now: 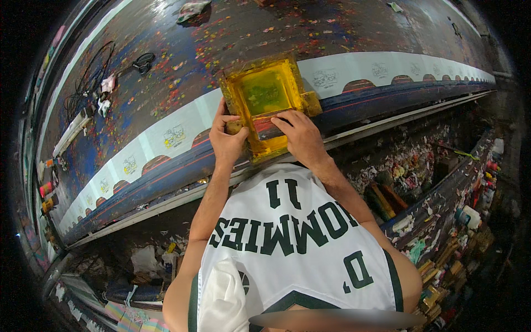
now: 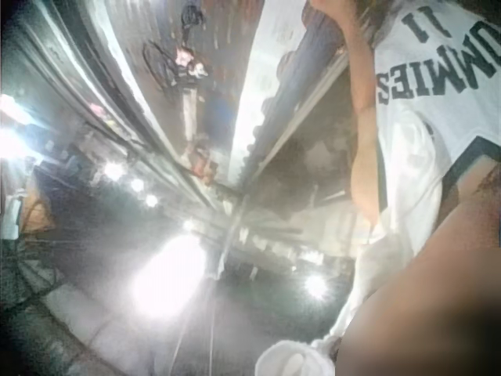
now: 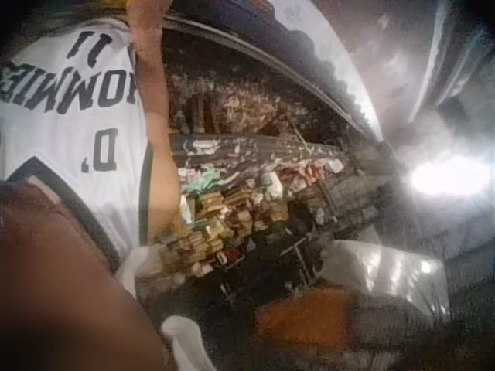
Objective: The person pours yellow ink from a small container into a yellow mesh frame and then uses a squeegee to spread the ink evenly across the mesh surface. The person repeatedly moves the squeegee back and forth to coat the mesh uniformly.
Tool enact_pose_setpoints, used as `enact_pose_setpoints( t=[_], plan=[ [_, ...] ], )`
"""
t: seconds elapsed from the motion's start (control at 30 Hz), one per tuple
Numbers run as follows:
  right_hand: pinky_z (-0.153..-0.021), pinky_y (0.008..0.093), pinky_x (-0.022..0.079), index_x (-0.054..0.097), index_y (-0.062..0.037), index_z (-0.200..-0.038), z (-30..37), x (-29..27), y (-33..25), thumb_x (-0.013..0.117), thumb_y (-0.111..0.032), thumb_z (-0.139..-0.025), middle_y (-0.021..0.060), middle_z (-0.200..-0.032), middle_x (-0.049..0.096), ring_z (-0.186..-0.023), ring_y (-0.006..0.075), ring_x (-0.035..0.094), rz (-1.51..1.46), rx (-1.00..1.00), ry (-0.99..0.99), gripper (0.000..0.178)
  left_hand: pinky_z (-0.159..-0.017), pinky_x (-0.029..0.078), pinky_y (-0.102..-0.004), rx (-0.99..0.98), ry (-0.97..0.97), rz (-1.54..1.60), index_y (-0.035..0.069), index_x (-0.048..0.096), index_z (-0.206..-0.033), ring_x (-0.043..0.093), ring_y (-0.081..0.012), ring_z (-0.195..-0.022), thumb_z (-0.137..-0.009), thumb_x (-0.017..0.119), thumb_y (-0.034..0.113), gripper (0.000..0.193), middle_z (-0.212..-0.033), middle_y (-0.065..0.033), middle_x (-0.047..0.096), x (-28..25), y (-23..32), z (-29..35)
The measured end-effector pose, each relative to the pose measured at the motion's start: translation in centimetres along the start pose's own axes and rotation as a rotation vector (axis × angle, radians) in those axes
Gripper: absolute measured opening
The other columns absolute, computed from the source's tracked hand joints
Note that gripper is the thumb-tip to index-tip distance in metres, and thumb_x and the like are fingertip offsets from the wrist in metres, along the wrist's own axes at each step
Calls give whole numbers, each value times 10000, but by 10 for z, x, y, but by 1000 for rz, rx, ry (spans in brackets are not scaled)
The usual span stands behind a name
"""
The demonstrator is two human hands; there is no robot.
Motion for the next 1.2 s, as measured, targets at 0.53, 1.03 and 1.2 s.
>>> enact_pose_setpoints(
  t=[0.53, 1.03, 1.2],
  plan=[
    [-1128, 468, 539, 742, -54, -1346, 30, -97, 147, 691, -5, -900, 122, -1325, 702, -1284, 337, 648, 15, -11, -13, 452, -1120, 572, -399, -187, -59, 29, 11, 672, -1034, 602, -259, -1474, -777, 804, -61, 297, -1779, -153, 446, 173, 21, -17],
    [-1133, 479, 528, 738, -36, -1366, 27, -107, 149, 671, 48, -915, 124, -1347, 688, -1306, 332, 632, 40, -26, -35, 464, -1191, 486, -418, -273, -74, 119, 40, 674, -971, 479, -282, -1601, -784, 808, -26, 240, -1799, -189, 406, 180, 10, -20],
    [-1087, 485, 549, 741, -41, -1315, 20, -107, 146, 658, 0, -933, 156, -1265, 722, -1242, 367, 671, -41, 60, -190, 394, -1253, 434, -421, -268, -74, 85, 47, 675, -971, 438, -315, -1632, -773, 827, -20, 258, -1795, -184, 413, 174, 7, -14]
  ],
)
Point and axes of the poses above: each hand's wrist, its own z-axis away from the middle knuckle, its own x-axis out of the palm, y = z × x, the point moved 5 cm from there along -z, towards the middle knuckle
